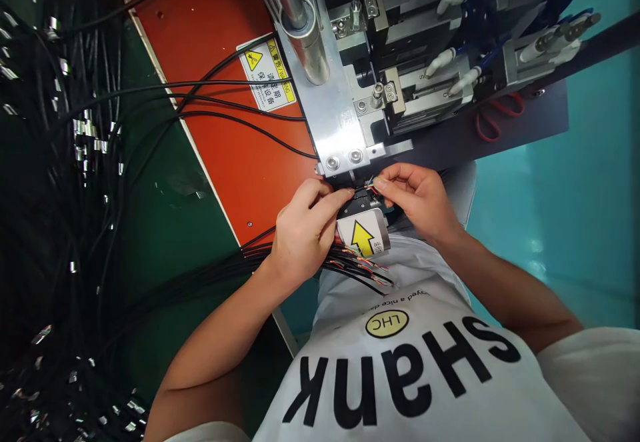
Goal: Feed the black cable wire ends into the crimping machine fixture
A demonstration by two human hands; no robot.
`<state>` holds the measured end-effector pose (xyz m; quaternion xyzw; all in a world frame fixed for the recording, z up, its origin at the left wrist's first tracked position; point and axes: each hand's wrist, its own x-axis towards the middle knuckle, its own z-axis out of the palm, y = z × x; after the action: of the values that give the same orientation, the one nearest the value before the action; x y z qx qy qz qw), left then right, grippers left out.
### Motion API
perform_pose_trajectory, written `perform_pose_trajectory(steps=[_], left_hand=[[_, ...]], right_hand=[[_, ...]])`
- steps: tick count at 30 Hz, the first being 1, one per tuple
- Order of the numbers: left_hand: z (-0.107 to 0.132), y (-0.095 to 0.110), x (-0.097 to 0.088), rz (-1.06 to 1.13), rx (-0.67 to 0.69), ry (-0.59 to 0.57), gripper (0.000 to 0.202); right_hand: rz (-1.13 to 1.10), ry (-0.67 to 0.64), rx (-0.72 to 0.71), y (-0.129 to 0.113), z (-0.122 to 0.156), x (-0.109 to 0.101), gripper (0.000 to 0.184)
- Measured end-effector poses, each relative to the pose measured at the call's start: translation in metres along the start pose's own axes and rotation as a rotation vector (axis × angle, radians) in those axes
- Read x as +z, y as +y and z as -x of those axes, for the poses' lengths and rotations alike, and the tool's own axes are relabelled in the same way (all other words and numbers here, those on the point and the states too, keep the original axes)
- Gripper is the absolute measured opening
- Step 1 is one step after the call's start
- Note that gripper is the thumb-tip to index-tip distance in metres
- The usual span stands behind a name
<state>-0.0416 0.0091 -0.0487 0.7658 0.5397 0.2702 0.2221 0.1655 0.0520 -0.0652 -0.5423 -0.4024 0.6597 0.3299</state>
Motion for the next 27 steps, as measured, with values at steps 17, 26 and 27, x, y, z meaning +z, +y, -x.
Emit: perform_pose_trajectory(steps=[17,26,27], left_hand=[[-0.001,0.0002,0.0002,-0.042,0.026,-0.016,0.032],[-0.0018,-0.0012,0.0004,-0.051,0.037,-0.028,0.033],[-0.0019,-0.0013,0.0004,-0.049,0.043,-0.029,0.033]], right_hand=[[0.056,0.007,-0.06,-0.0003,-0.0003,0.0011,0.018],[0.146,0.028,-0.132,0.0036,0.0002,0.0019,0.016],[0.148,0.028,-0.137,0.0041,0.0003,0.0021,0.016]])
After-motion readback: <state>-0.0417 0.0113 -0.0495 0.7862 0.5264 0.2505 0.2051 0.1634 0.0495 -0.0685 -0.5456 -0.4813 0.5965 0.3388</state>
